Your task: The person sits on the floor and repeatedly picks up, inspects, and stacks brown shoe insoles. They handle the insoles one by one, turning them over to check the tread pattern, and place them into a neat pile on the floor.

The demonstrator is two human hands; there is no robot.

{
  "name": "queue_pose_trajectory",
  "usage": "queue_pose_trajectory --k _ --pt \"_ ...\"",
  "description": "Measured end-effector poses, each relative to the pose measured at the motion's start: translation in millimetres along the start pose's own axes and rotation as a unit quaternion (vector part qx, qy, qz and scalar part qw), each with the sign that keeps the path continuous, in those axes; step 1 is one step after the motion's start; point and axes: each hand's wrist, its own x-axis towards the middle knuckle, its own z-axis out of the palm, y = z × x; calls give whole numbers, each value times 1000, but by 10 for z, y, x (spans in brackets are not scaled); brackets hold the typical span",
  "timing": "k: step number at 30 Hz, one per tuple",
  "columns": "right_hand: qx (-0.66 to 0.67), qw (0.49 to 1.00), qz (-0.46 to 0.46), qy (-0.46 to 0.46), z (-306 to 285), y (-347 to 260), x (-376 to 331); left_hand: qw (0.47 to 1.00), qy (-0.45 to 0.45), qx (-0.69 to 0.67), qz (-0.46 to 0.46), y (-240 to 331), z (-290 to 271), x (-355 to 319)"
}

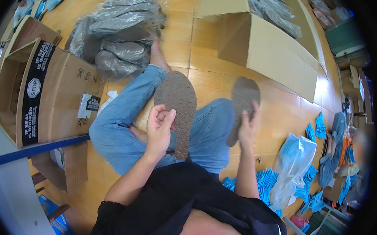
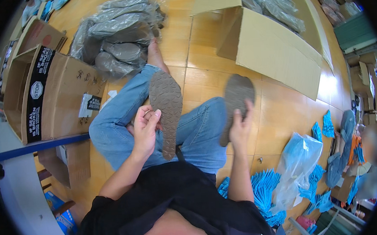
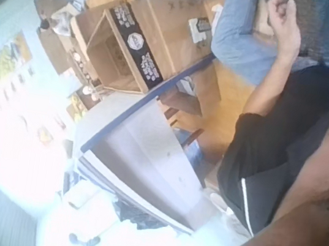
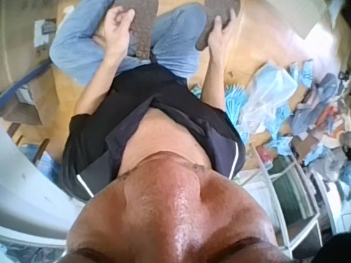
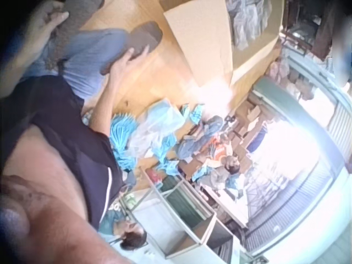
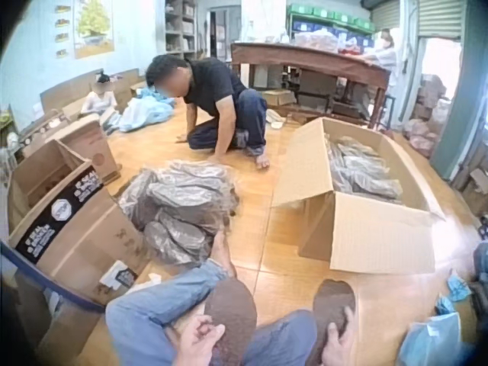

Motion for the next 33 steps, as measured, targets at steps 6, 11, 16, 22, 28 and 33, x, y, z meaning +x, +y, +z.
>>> queue_pose_trajectory --k 6,11,16,22,28,33 --pt "91 972 216 0 -306 1163 198 998 51 -43 8 134 -132 15" --pt "0 956 287 -66 -88 1959 -57 991 77 -108 30 230 -292 -27" --pt "-235 944 223 65 42 1791 -109 965 225 -19 136 418 -1058 -284" --pt "-38 998 27 45 672 547 132 834 457 263 162 218 -2526 -1012" --pt "52 971 159 -173 1911 25 -188 849 503 165 5 -826 -3481 -1480" --pt "230 844 430 -225 2457 98 -535 842 523 32 -128 -1272 -3680 -1495"
